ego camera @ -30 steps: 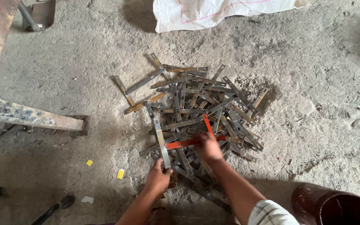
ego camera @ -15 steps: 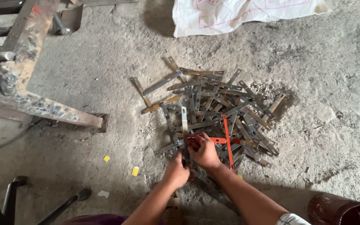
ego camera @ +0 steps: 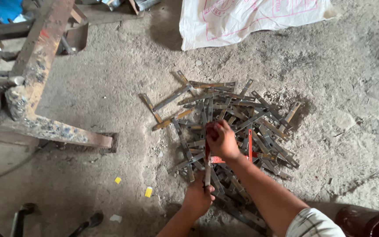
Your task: The person repeatedly picks metal brackets from a pile on the floor, applies red paint to them using a cloth, and places the painted brackets onto a white sack. The process is repeated for multiple brackets throughout the clip.
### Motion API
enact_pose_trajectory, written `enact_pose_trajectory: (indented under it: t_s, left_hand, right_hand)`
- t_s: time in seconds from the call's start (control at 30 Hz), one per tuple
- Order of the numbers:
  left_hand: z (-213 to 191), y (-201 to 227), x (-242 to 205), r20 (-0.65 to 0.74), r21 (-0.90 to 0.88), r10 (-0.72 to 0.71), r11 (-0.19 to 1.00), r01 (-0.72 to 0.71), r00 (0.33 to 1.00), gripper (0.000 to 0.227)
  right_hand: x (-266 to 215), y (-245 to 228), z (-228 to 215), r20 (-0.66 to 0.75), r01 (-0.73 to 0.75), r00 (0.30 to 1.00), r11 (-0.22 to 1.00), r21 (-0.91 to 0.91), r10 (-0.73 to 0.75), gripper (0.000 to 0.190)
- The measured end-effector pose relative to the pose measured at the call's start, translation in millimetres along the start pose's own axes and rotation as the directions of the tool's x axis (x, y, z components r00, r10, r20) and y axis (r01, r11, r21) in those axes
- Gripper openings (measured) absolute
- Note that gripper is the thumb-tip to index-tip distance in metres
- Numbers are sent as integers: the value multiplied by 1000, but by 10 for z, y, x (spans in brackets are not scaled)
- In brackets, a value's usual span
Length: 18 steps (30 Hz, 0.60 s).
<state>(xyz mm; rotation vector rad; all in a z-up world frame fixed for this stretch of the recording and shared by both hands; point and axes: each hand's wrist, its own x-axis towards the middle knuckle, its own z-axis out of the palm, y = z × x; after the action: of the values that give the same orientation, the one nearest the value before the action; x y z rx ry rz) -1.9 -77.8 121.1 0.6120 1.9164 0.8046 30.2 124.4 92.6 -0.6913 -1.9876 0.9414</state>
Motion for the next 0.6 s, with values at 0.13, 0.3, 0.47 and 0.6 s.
enact_pose_trajectory:
  t_s: [0.13, 0.3, 0.47, 0.6]
  left_hand:
    - [-27, -36, 8, 23, 68, 43, 997, -45, 999, 50]
    - [37, -110, -5, 28, 119, 96, 988, -99, 995, 49]
    - [-33, -25, 39, 0, -52, -85, 995, 85, 996, 44]
    - [-50, 75, 60, -11, -31, -44, 999, 43, 999, 43]
  right_hand:
    - [-289, 43, 87, 11, 49, 999, 999, 14, -49, 28]
    - [137, 279, -28, -218, -229, 924, 910, 345, 315, 15]
    - [473, 112, -510, -124, -384, 845, 751, 537, 520, 26]
    - [178, -126, -246, 49, -279, 960, 950, 142, 275, 24]
